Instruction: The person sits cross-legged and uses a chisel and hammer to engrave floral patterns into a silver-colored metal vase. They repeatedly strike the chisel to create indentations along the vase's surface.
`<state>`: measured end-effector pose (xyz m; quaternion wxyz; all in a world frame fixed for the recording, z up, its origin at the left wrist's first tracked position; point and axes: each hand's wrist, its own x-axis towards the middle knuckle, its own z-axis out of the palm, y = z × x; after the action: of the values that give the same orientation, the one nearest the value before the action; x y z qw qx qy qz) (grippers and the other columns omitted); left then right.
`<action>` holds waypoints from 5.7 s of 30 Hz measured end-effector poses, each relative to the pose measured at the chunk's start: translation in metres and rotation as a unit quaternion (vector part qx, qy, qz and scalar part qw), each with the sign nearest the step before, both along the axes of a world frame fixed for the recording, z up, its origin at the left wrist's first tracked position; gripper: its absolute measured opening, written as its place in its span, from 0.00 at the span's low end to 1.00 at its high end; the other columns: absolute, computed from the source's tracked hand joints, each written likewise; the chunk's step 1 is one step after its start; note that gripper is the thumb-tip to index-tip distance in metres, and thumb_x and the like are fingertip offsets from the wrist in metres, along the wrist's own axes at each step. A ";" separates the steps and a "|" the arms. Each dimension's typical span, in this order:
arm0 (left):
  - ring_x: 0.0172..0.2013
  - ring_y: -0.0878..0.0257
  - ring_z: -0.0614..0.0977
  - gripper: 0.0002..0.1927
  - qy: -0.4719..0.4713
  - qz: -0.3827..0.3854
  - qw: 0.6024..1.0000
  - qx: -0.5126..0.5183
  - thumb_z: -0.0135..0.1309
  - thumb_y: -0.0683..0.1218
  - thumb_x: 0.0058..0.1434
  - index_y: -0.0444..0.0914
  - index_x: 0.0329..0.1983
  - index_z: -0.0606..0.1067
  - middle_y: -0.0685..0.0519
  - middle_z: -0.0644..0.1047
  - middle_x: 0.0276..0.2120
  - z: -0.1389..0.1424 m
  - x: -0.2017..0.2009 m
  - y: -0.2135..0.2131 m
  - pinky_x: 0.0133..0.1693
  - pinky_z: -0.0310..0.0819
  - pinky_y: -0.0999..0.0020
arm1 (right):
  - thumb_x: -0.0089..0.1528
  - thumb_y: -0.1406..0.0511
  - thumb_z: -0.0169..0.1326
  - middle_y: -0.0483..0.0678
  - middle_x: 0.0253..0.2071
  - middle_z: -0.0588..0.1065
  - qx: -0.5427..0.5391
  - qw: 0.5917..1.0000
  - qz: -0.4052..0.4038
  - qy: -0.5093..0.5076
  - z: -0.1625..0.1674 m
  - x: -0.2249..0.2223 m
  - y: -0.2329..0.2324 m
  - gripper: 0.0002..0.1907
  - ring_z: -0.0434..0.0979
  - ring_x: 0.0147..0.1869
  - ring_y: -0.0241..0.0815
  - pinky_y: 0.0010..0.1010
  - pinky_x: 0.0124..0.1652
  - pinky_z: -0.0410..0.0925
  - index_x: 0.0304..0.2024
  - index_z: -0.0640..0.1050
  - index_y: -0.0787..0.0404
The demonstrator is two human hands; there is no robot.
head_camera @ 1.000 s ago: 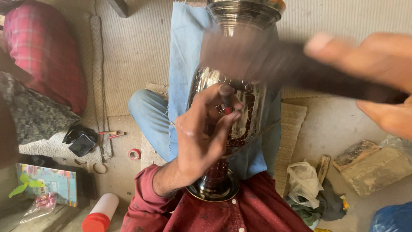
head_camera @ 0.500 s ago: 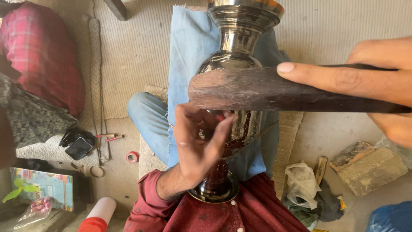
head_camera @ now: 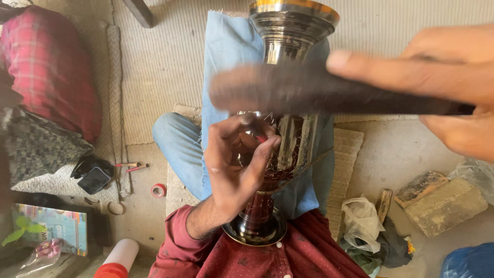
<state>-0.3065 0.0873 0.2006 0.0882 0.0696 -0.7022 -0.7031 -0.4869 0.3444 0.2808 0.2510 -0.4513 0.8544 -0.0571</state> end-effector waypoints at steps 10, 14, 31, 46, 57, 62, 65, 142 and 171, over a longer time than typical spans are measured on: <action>0.34 0.73 0.83 0.26 -0.039 -0.190 0.980 0.029 0.61 0.34 0.70 0.35 0.68 0.66 0.48 0.82 0.49 0.019 -0.041 -0.027 0.31 0.77 0.80 | 0.52 0.76 0.61 0.53 0.41 0.79 -0.108 0.962 -0.249 -0.011 -0.021 0.055 0.032 0.46 0.81 0.37 0.40 0.32 0.36 0.74 0.72 0.64 0.56; 0.32 0.70 0.81 0.30 0.003 -0.330 0.941 -0.077 0.63 0.38 0.63 0.38 0.67 0.67 0.53 0.83 0.53 0.012 -0.068 -0.027 0.31 0.77 0.77 | 0.54 0.72 0.67 0.52 0.37 0.77 -0.173 0.891 -0.419 -0.025 -0.037 0.119 0.046 0.42 0.79 0.36 0.40 0.31 0.37 0.73 0.70 0.67 0.63; 0.46 0.61 0.87 0.33 0.110 -0.649 0.745 -0.106 0.62 0.43 0.62 0.51 0.70 0.68 0.56 0.80 0.59 0.003 -0.122 -0.013 0.43 0.83 0.63 | 0.61 0.76 0.66 0.52 0.43 0.74 -0.407 0.748 -0.505 0.141 -0.091 0.248 0.046 0.36 0.77 0.40 0.41 0.33 0.43 0.75 0.64 0.60 0.58; 0.51 0.63 0.88 0.33 0.073 -0.347 0.920 -0.168 0.62 0.36 0.64 0.42 0.71 0.68 0.56 0.82 0.55 0.019 -0.064 -0.030 0.43 0.86 0.72 | 0.59 0.75 0.64 0.54 0.40 0.79 -0.222 0.882 -0.414 0.042 -0.057 0.160 0.064 0.27 0.81 0.41 0.40 0.31 0.44 0.74 0.61 0.72 0.69; 0.35 0.73 0.83 0.31 0.006 -0.209 0.977 -0.039 0.57 0.30 0.64 0.36 0.70 0.64 0.50 0.83 0.51 0.013 -0.033 -0.031 0.36 0.84 0.78 | 0.61 0.74 0.62 0.54 0.38 0.73 -0.021 0.927 -0.364 -0.088 -0.067 0.078 0.095 0.26 0.76 0.37 0.46 0.37 0.39 0.72 0.60 0.69 0.61; 0.30 0.76 0.80 0.29 -0.022 -0.166 0.985 -0.038 0.61 0.32 0.67 0.34 0.69 0.65 0.52 0.83 0.48 0.015 -0.026 -0.030 0.36 0.79 0.77 | 0.51 0.78 0.56 0.58 0.54 0.75 -0.153 0.957 -0.220 -0.107 -0.020 0.041 0.041 0.45 0.77 0.58 0.52 0.42 0.57 0.68 0.72 0.66 0.59; 0.30 0.74 0.77 0.27 -0.034 -0.145 0.988 -0.049 0.62 0.33 0.66 0.34 0.66 0.66 0.52 0.82 0.46 0.016 -0.023 -0.030 0.34 0.77 0.77 | 0.54 0.77 0.56 0.52 0.45 0.75 0.014 0.973 -0.209 -0.092 0.000 0.028 0.012 0.46 0.76 0.47 0.47 0.37 0.47 0.69 0.74 0.64 0.46; 0.41 0.62 0.87 0.32 0.182 -0.613 0.765 -0.079 0.60 0.37 0.63 0.47 0.70 0.69 0.60 0.85 0.44 0.008 -0.105 -0.034 0.38 0.77 0.63 | 0.64 0.83 0.59 0.54 0.42 0.73 -0.366 0.794 -0.470 0.122 -0.118 0.261 0.044 0.38 0.77 0.42 0.41 0.33 0.45 0.75 0.67 0.54 0.64; 0.42 0.67 0.88 0.32 0.016 -0.248 0.962 -0.110 0.58 0.31 0.64 0.37 0.71 0.65 0.54 0.84 0.52 0.019 -0.037 -0.043 0.38 0.83 0.74 | 0.55 0.78 0.58 0.52 0.40 0.75 -0.142 0.890 -0.424 -0.087 -0.027 0.090 0.022 0.49 0.79 0.41 0.43 0.33 0.41 0.74 0.78 0.58 0.55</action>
<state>-0.3440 0.0446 0.2194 -0.0702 -0.1284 -0.7692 -0.6220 -0.3969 0.3666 0.2541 0.2094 -0.0701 0.9221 -0.3178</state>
